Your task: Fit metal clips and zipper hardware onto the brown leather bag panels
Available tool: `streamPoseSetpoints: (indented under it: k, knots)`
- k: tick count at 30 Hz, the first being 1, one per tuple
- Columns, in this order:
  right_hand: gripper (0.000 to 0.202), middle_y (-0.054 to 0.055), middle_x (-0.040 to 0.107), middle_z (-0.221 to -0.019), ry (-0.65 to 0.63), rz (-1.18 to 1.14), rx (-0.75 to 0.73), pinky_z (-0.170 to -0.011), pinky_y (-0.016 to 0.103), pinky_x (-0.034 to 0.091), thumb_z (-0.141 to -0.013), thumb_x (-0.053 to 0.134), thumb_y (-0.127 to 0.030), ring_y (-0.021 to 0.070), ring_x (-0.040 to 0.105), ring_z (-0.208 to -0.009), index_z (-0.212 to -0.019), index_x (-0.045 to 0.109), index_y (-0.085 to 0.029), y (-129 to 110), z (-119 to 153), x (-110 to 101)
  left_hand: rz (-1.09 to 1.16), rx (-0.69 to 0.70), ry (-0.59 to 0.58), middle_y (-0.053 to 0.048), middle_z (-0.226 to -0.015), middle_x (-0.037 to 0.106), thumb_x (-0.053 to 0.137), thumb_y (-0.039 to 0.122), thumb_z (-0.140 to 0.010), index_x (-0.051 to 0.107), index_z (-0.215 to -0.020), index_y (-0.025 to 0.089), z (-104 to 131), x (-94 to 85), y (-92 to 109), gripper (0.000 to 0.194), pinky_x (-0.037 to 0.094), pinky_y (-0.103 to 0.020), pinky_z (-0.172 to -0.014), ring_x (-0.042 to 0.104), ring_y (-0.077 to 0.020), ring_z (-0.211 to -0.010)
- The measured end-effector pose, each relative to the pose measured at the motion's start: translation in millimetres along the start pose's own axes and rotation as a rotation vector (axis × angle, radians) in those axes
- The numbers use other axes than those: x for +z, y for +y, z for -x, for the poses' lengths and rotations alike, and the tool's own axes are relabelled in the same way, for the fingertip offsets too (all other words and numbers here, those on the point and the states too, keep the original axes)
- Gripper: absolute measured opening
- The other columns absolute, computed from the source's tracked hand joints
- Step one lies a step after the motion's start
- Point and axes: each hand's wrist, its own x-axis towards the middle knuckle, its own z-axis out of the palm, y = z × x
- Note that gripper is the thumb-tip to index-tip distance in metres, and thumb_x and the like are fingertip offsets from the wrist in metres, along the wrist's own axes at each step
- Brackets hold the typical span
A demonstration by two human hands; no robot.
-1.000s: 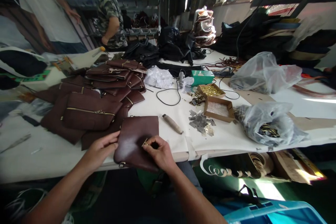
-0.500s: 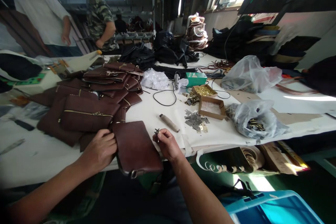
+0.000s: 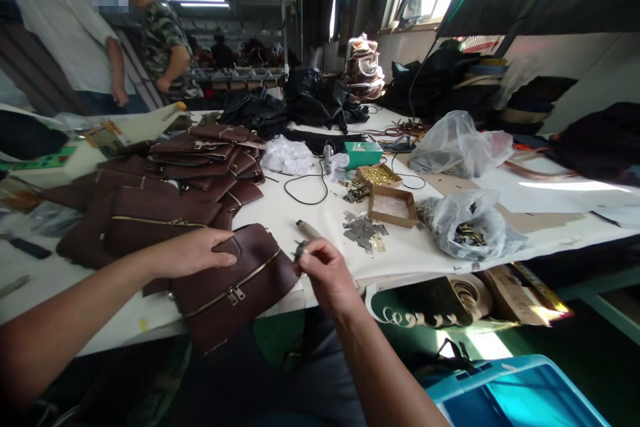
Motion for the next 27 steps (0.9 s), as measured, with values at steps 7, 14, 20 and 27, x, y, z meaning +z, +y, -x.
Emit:
streamPoseSetpoints:
  k: [7, 14, 20, 27]
  knots:
    - [0.031, 0.000, 0.073, -0.084, -0.141, 0.282, 0.155, -0.077, 0.030, 0.048, -0.076, 0.094, -0.044, 0.0155, 0.062, -0.077, -0.082, 0.074, -0.020, 79, -34, 31, 0.142, 0.018, -0.057, -0.006, -0.133, 0.077, 0.075, 0.024, -0.067, 0.069, -0.131, 0.021, -23, 8.7, -63, 0.065, 0.051, -0.039, -0.106, 0.069, -0.0319, -0.124]
    - [0.027, 0.000, 0.073, -0.087, -0.136, 0.386, 0.164, -0.075, 0.029, 0.048, -0.081, 0.090, -0.043, 0.0159, 0.062, -0.078, -0.084, 0.074, -0.022, 112, -42, 22, 0.212, -0.106, 0.061, -0.010, -0.101, 0.083, 0.073, 0.042, -0.071, 0.073, -0.101, 0.018, -12, 25.2, -123, 0.039, 0.058, -0.039, -0.084, 0.078, -0.0325, -0.097]
    - [0.020, 0.002, 0.074, -0.090, -0.208, 0.496, 0.065, -0.086, 0.033, 0.052, -0.086, 0.087, -0.039, 0.0190, 0.067, -0.086, -0.085, 0.077, -0.022, 113, -43, 35, 0.164, -0.058, 0.247, -0.005, -0.110, 0.080, 0.069, 0.038, -0.082, 0.069, -0.118, 0.022, 3, 40.7, -112, 0.040, 0.052, -0.038, -0.093, 0.073, -0.0281, -0.102]
    - [0.017, 0.002, 0.075, -0.089, -0.215, 0.632, -0.090, -0.085, 0.034, 0.055, -0.089, 0.084, -0.038, 0.0199, 0.069, -0.085, -0.084, 0.076, -0.024, 109, -45, 56, 0.079, 0.035, 0.308, -0.002, -0.105, 0.079, 0.063, 0.033, -0.088, 0.071, -0.117, 0.022, 18, 39.0, -92, 0.032, 0.052, -0.033, -0.083, 0.073, -0.0240, -0.094]
